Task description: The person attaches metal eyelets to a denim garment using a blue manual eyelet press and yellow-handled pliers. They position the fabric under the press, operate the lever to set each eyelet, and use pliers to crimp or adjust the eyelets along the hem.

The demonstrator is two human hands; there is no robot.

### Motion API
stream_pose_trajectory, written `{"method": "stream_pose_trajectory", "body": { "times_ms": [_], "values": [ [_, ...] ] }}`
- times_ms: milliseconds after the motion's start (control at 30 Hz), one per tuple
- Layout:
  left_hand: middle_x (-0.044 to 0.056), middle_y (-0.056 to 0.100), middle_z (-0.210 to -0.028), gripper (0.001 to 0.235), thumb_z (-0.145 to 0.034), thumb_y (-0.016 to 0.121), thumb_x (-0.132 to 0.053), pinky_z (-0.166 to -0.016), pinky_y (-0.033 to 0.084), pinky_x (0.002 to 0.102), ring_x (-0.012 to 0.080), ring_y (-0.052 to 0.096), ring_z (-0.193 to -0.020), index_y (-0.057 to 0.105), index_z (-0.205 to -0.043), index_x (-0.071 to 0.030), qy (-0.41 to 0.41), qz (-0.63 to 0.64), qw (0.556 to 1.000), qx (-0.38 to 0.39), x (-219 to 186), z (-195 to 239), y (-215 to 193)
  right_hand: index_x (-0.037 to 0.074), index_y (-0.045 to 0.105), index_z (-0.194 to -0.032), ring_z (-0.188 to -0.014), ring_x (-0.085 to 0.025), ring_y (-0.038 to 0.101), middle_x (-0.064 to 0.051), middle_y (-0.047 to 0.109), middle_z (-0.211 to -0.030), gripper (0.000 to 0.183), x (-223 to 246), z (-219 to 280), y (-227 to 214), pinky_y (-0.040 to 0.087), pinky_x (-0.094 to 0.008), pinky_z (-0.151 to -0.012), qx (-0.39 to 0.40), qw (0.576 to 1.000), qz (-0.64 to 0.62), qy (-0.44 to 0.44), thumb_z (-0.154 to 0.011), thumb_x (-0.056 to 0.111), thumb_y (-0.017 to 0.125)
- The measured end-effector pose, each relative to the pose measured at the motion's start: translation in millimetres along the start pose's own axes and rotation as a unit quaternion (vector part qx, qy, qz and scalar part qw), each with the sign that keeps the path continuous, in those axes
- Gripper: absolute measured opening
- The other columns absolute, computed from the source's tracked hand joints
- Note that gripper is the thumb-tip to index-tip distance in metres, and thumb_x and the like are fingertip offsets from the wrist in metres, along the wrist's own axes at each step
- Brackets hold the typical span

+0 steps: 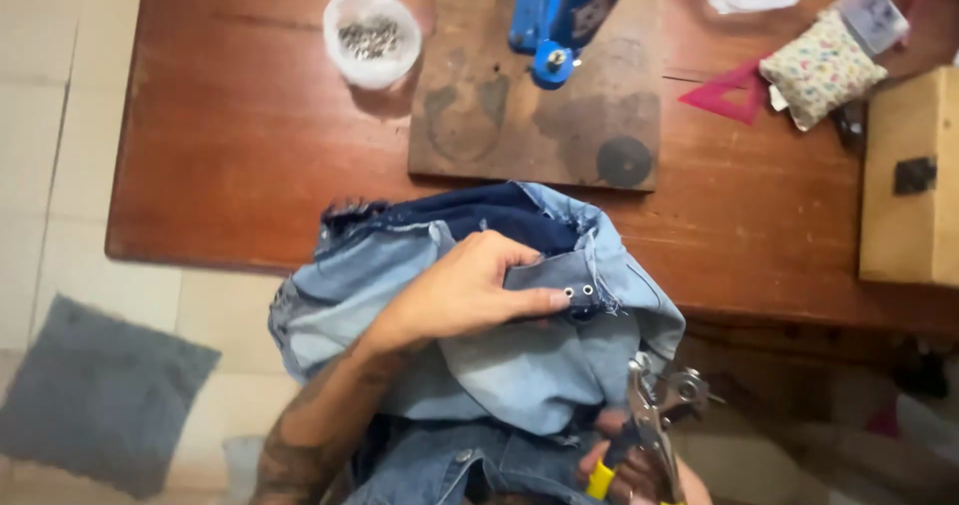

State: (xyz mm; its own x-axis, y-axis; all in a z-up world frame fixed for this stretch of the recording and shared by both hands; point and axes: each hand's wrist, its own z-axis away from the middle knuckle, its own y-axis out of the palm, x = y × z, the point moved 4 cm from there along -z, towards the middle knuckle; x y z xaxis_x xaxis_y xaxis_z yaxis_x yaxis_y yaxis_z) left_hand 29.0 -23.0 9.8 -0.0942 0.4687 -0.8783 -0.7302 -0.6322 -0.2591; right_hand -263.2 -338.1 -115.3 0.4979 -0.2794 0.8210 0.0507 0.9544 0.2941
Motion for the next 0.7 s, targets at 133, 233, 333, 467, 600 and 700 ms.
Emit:
{"method": "stream_pose_trajectory", "body": {
  "times_ms": [133, 233, 333, 467, 600, 700],
  "values": [
    [-0.009, 0.076, -0.069, 0.026, -0.101, 0.096, -0.039, -0.07, 0.053, 0.029, 0.0059, 0.066, -0.071, 0.091, -0.083, -0.021, -0.01, 0.082, 0.997, 0.001, -3, 1, 10, 0.006, 0.061, -0.175, -0.166, -0.053, 0.062, -0.028, 0.077, -0.166, 0.084, -94, 32, -31, 0.046, -0.068, -0.14, 0.131, 0.903, -0.277, 0.302, -0.107, 0.041, 0.094],
    [-0.001, 0.085, -0.066, 0.02, -0.095, 0.097, -0.033, -0.071, 0.065, 0.026, 0.0113, 0.083, -0.069, 0.094, -0.081, -0.02, 0.0, 0.15, 0.989, -0.009, -1, 2, 22, 0.007, 0.064, -0.176, -0.148, -0.045, 0.074, -0.025, 0.083, -0.15, 0.079, -55, 29, 10, 0.056, -0.061, -0.128, 0.064, 0.958, -0.144, 0.24, -0.105, 0.032, 0.091],
    [0.0, 0.089, -0.075, 0.023, -0.102, 0.093, -0.031, -0.068, 0.061, 0.024, 0.0063, 0.077, -0.069, 0.092, -0.085, -0.015, -0.004, 0.189, 0.982, -0.008, 2, 5, 32, 0.007, 0.068, -0.176, -0.127, -0.037, 0.088, -0.021, 0.091, -0.131, 0.076, 3, 30, 34, 0.068, -0.053, -0.113, -0.017, 0.985, 0.031, 0.168, -0.104, 0.021, 0.087],
    [-0.003, 0.087, -0.077, 0.029, -0.107, 0.089, -0.031, -0.069, 0.057, 0.024, 0.0018, 0.07, -0.07, 0.091, -0.086, -0.012, 0.012, 0.178, 0.984, -0.025, 1, 8, 33, 0.025, 0.077, -0.178, -0.123, -0.023, 0.104, -0.006, 0.104, -0.128, 0.078, 46, 19, 44, 0.077, -0.038, -0.111, -0.098, 0.948, 0.221, 0.205, -0.101, 0.019, 0.09],
    [-0.006, 0.088, -0.079, 0.029, -0.107, 0.086, -0.035, -0.074, 0.057, 0.025, -0.0003, 0.073, -0.075, 0.091, -0.085, -0.016, 0.034, 0.151, 0.988, -0.029, 1, 13, 32, 0.029, 0.083, -0.169, -0.113, -0.013, 0.103, 0.003, 0.106, -0.121, 0.069, 63, 8, 63, 0.075, -0.031, -0.112, -0.057, 0.931, 0.3, 0.201, -0.101, 0.033, 0.091],
    [-0.009, 0.094, -0.083, 0.027, -0.104, 0.086, -0.04, -0.081, 0.06, 0.025, -0.0031, 0.077, -0.081, 0.093, -0.086, -0.021, 0.036, 0.103, 0.993, -0.04, 4, 11, 30, 0.033, 0.091, -0.155, -0.118, -0.003, 0.102, 0.014, 0.112, -0.125, 0.056, 85, -3, 75, 0.071, -0.025, -0.119, -0.078, 0.891, 0.37, 0.25, -0.099, 0.04, 0.093]
  ]
}}
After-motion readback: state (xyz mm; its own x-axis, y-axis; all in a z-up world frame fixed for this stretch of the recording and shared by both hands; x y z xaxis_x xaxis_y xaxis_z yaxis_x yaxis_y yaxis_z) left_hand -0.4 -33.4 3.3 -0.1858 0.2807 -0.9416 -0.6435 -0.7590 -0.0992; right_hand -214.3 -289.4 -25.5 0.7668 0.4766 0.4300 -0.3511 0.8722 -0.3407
